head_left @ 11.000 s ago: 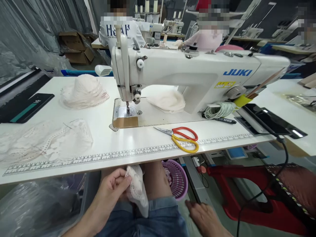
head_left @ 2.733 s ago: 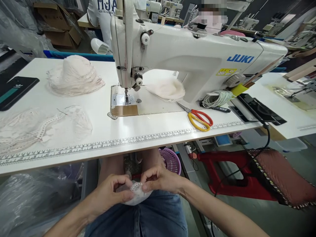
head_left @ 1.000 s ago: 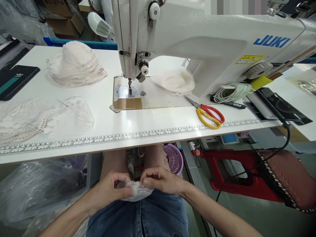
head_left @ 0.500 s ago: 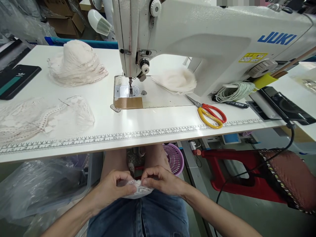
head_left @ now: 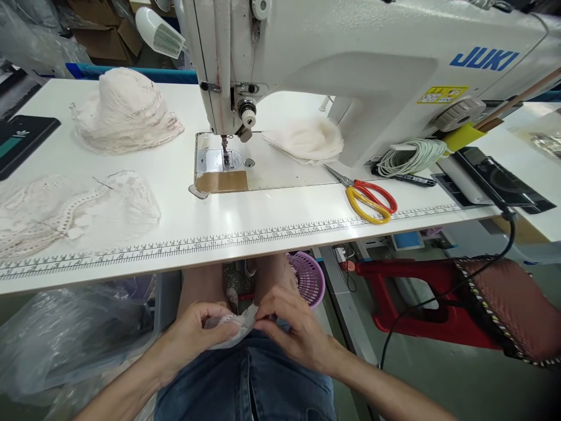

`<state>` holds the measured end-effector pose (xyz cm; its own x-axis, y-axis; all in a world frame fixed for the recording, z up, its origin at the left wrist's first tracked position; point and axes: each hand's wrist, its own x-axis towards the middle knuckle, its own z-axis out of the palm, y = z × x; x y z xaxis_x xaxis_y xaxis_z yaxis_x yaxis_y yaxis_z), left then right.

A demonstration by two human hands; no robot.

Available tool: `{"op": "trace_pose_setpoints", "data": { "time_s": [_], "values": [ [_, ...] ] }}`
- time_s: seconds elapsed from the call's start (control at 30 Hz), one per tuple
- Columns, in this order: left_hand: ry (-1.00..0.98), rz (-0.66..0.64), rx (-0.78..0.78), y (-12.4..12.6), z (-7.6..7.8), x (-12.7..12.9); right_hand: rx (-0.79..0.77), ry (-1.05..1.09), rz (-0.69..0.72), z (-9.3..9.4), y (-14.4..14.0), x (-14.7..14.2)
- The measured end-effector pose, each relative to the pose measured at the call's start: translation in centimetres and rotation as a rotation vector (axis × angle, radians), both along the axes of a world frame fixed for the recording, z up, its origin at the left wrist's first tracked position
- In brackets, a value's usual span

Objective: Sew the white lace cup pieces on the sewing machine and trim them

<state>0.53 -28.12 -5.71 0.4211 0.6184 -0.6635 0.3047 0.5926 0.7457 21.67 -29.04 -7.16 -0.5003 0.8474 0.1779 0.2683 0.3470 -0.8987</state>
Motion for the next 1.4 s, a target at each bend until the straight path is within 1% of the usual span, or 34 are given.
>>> {"op": "trace_pose_setpoints", "data": {
  "time_s": [0.07,0.13,0.23,0.33,0.43,0.53,0.7,0.83,0.93,1.1,1.27,1.4],
  "values": [
    [-0.007,0.021,-0.021,0.0,0.2,0.1,0.089,-0.038,0.007,0.1,-0.4,-0.2],
    [0.003,0.033,-0.033,0.0,0.4,0.3,0.113,-0.085,0.011,-0.1,-0.7,-0.3],
    [0.012,0.026,-0.029,-0.1,0.6,0.5,0.112,-0.147,0.009,-0.4,-0.7,-0.7],
    [0.000,0.025,-0.005,-0.1,0.7,0.7,0.121,-0.162,0.022,-0.6,-0.7,-0.9],
    [0.012,0.033,0.022,-0.2,0.8,0.7,0.112,-0.144,0.021,-0.4,-0.6,-1.1],
    [0.010,0.044,0.035,-0.3,0.8,0.6,0.069,-0.113,0.010,-0.1,-0.5,-1.3],
    [-0.021,0.071,0.007,-0.5,0.6,0.4,-0.004,-0.042,0.002,-0.1,-0.5,-1.3],
    [-0.073,0.092,-0.032,-0.5,0.5,0.3,0.030,-0.065,0.042,-0.7,-0.6,-1.2],
    [-0.098,0.101,-0.047,-0.5,0.3,0.3,0.077,-0.084,0.035,-1.0,-0.7,-1.3],
    [-0.083,0.096,-0.035,-0.5,0.2,0.3,0.120,-0.133,0.026,-0.7,-0.5,-1.6],
    [-0.043,0.087,-0.029,-0.4,0.1,0.2,0.076,-0.147,0.040,-0.4,-0.3,-1.5],
    [-0.024,0.111,-0.058,-0.3,0.1,0.1,-0.033,-0.071,-0.020,-0.4,-0.2,-0.9]
  ]
}}
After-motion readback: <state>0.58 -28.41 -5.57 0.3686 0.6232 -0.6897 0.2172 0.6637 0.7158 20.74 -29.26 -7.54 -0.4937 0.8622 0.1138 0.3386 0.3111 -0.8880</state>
